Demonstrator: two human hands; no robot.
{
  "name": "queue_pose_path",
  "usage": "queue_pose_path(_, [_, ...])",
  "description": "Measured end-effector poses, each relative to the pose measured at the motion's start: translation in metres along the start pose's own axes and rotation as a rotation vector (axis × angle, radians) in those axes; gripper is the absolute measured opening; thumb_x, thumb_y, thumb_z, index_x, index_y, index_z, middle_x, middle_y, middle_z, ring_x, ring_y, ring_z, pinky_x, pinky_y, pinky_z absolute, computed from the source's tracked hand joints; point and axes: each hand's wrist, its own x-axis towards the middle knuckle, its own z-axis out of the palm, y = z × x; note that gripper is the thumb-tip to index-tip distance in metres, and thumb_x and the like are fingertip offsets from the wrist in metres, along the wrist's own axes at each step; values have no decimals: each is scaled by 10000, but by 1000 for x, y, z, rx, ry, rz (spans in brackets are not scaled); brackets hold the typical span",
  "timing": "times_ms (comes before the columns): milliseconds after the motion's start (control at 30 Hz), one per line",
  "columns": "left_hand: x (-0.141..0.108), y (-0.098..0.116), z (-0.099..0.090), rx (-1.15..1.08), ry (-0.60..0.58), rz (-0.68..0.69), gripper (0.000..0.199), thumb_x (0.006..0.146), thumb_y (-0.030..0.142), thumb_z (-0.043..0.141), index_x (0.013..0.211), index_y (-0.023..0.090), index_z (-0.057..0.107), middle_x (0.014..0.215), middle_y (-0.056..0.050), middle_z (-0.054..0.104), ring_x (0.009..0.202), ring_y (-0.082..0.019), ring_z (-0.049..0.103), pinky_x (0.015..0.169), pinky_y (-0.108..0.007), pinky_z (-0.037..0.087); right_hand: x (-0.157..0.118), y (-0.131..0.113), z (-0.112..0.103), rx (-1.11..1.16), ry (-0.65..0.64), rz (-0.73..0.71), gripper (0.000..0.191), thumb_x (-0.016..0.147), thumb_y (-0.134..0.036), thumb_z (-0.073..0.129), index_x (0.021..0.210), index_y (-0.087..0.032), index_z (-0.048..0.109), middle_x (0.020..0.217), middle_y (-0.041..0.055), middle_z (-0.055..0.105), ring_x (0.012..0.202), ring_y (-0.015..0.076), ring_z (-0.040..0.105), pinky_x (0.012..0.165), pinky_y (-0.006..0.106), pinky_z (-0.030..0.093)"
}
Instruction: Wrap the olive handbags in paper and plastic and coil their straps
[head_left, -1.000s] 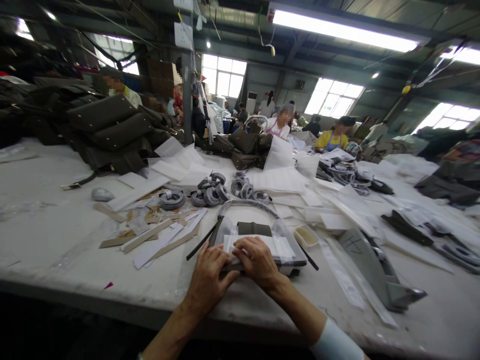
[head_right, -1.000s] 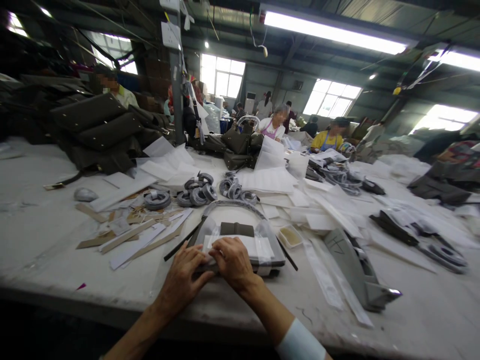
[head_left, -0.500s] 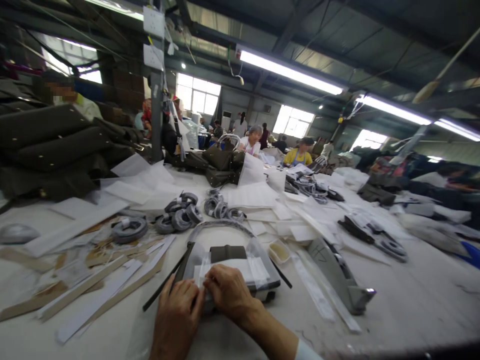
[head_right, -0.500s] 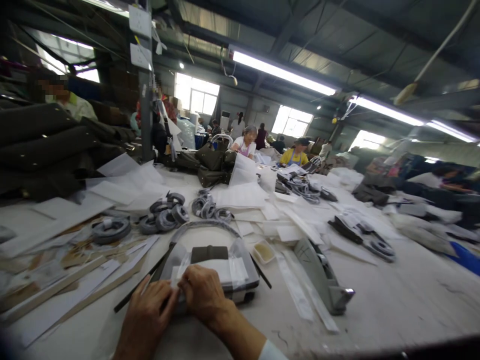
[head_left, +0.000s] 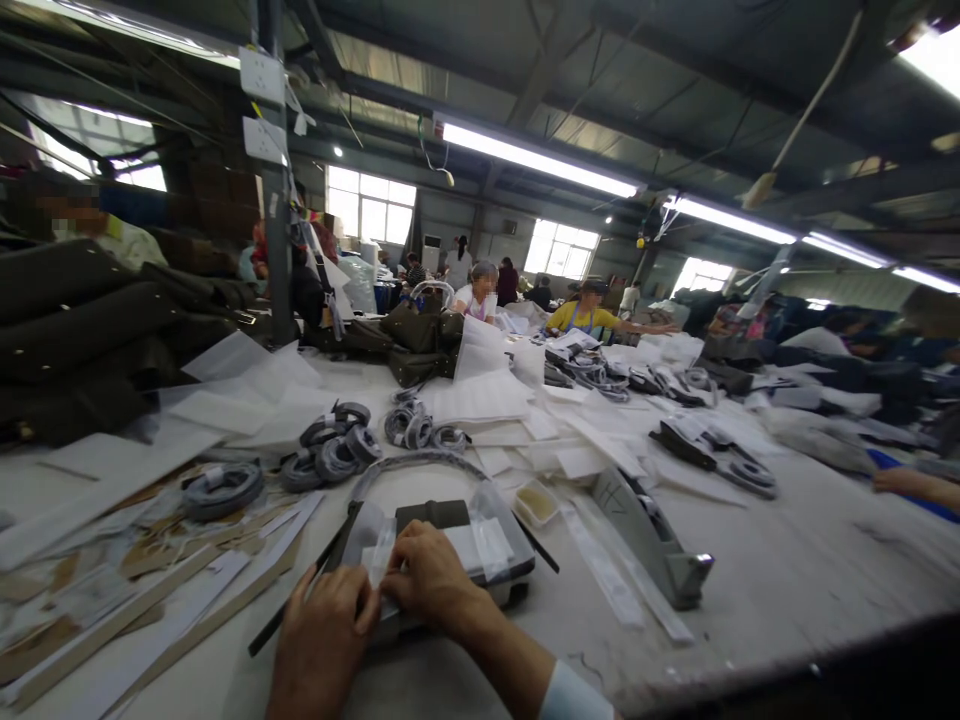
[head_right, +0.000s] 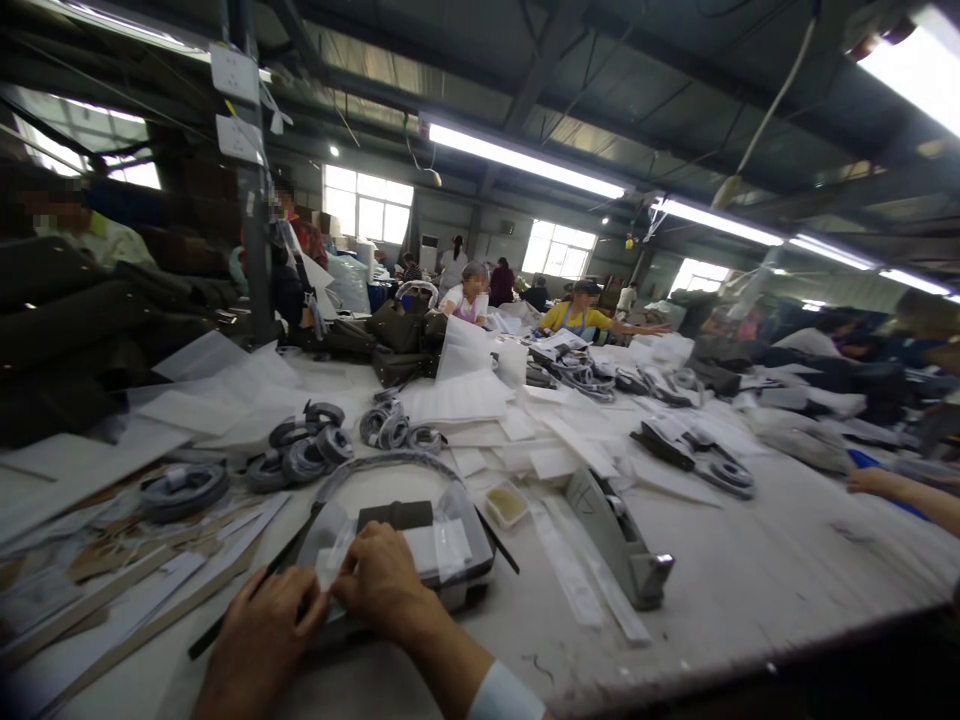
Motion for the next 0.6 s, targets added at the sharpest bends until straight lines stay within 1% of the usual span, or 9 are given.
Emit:
queue_pose_path(100, [0,4,-7,54,106,164,283,939,175,370,784,206,603,730,-20,642,744,-221,626,955,-489,399,5,-2,-3,24,-25,45,90,672,-185,774,755,-199,741,922,45,675,883,192,638,799,268,486])
queue_pose_path(167, [-7,9,-10,29,186,270,240,954,180,398,876,203,623,830,-36,678,829,-218,638,984,-454,393,6,-4,-6,22,-42,64,100,668,-189,778,764,-200,753,910,43,677,847,180,646,763,246,487])
queue_pose_path(233, [-17,15,-12,6,220,309,219,965,195,413,985,190,631,922,-55,700,881,-212,642,973,-411,408,6,-7,-9,10,-61,79,97,671,-178,773,766,-194,759,904,43,681,833,170,649,745,226,480])
queue_pose_path(300, [-26,22,-14,21,207,294,245,975,212,410,1097,163,617,999,-78,706,934,-216,643,961,-389,422,5,-8,-12,7,-78,85,85,685,-160,753,768,-179,761,907,51,683,837,168,647,750,221,470])
queue_pose_path(367, [-33,27,-16,43,160,263,281,984,215,396,1169,138,593,1061,-94,702,1002,-218,636,979,-384,425,6,-7,-15,25,-102,80,80,703,-155,730,777,-160,762,907,63,684,829,167,642,757,226,459])
queue_pose_path(500, [-38,32,-18,54,45,184,296,983,180,383,1196,136,584,1120,-96,688,1089,-214,616,1026,-396,424,11,-2,-20,53,-163,67,79,700,-190,731,762,-151,760,859,58,691,802,162,629,731,223,434])
queue_pose_path(600, [-37,33,-17,69,0,149,302,974,174,396,1205,143,590,1142,-101,679,1099,-226,614,1015,-411,439,14,0,-22,56,-196,66,75,678,-211,743,730,-159,757,804,41,700,784,158,627,682,211,416])
